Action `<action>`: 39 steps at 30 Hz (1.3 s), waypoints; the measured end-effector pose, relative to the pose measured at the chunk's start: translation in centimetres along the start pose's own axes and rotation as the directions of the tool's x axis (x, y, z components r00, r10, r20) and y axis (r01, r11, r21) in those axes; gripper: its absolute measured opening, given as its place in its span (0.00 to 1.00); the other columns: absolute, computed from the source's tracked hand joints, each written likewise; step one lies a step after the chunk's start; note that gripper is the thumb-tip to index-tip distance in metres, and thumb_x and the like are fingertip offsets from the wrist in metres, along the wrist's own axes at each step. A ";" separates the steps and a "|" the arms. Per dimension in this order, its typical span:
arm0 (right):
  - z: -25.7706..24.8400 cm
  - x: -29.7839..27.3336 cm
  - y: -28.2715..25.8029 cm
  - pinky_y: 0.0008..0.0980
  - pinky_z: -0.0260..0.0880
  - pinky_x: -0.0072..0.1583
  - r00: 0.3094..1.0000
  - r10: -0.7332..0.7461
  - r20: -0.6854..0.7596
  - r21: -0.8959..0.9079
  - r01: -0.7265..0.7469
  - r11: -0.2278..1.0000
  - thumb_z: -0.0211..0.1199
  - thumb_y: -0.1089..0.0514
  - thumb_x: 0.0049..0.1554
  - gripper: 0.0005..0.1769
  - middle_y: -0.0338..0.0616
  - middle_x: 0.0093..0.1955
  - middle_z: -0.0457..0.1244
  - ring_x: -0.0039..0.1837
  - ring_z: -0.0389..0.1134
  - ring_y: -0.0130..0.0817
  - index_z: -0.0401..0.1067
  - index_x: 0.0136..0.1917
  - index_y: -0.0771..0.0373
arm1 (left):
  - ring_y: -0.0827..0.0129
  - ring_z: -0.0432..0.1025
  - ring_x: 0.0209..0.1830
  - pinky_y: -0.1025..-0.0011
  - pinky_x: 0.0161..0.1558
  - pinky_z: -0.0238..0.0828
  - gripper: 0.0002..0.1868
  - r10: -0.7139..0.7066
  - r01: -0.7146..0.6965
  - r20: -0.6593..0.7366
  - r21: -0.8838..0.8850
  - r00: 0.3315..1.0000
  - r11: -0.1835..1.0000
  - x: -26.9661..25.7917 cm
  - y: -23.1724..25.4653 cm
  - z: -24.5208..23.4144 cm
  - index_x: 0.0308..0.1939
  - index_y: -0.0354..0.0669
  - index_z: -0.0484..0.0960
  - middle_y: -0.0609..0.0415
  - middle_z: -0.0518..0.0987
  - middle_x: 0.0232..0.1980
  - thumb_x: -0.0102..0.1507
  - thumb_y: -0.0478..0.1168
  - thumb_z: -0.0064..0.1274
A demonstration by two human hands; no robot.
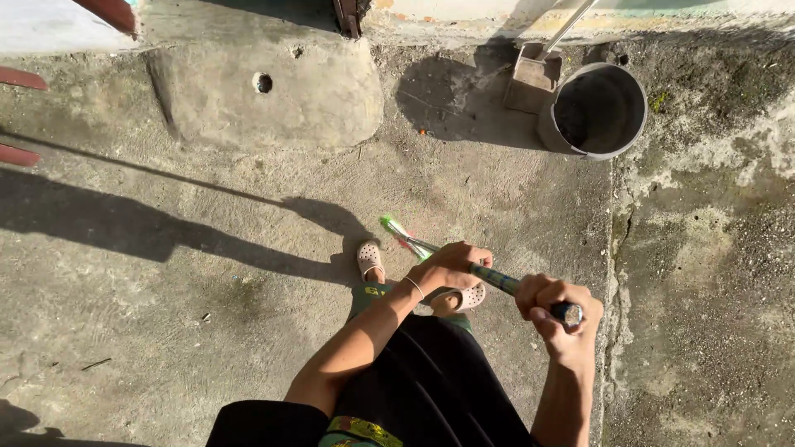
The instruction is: Sweep the concrete floor of a house using a long-handled broom.
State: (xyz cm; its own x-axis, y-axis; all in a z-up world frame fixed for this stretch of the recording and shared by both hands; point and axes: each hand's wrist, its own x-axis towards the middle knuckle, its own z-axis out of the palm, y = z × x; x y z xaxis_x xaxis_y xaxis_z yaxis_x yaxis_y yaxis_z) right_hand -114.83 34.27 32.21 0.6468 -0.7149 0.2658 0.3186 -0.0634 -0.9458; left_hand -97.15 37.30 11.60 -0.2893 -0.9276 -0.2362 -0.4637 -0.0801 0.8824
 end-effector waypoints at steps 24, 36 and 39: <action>14.3 11.8 9.5 0.33 0.66 0.53 0.949 0.314 -0.032 -0.455 -0.294 0.841 0.57 0.57 0.64 0.17 0.42 0.39 0.61 0.46 0.62 0.32 0.62 0.37 0.70 | 0.48 0.73 0.36 0.55 0.44 0.70 0.14 -0.058 0.011 -0.515 -0.094 0.855 0.995 -0.1 -18.6 -9.7 0.28 0.38 0.81 0.42 0.77 0.32 0.63 0.44 0.59; 24.3 26.6 7.9 0.32 0.69 0.41 0.967 0.028 0.252 -0.175 0.017 0.984 0.67 0.55 0.55 0.19 0.42 0.32 0.64 0.35 0.66 0.32 0.63 0.31 0.67 | 0.50 0.74 0.35 0.58 0.39 0.69 0.09 -0.028 -0.070 -0.657 -0.123 0.753 0.990 -10.9 -11.6 -28.5 0.34 0.39 0.82 0.44 0.78 0.30 0.63 0.41 0.60; 31.7 31.5 12.2 0.34 0.68 0.39 0.899 0.084 0.429 -0.200 0.003 0.980 0.65 0.60 0.51 0.15 0.47 0.31 0.63 0.34 0.65 0.36 0.63 0.31 0.69 | 0.48 0.73 0.38 0.58 0.41 0.69 0.11 -0.031 0.022 -0.721 -0.022 0.692 1.000 -17.2 -15.0 -35.7 0.32 0.35 0.78 0.43 0.78 0.33 0.64 0.40 0.60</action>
State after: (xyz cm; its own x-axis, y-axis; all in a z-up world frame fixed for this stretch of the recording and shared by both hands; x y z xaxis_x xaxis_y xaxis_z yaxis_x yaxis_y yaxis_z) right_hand -68.57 33.06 34.95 0.9061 -0.3490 0.2393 0.1759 -0.2037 -0.9631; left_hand -55.26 41.44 16.94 0.4183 -0.9025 0.1023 -0.4510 -0.1086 0.8859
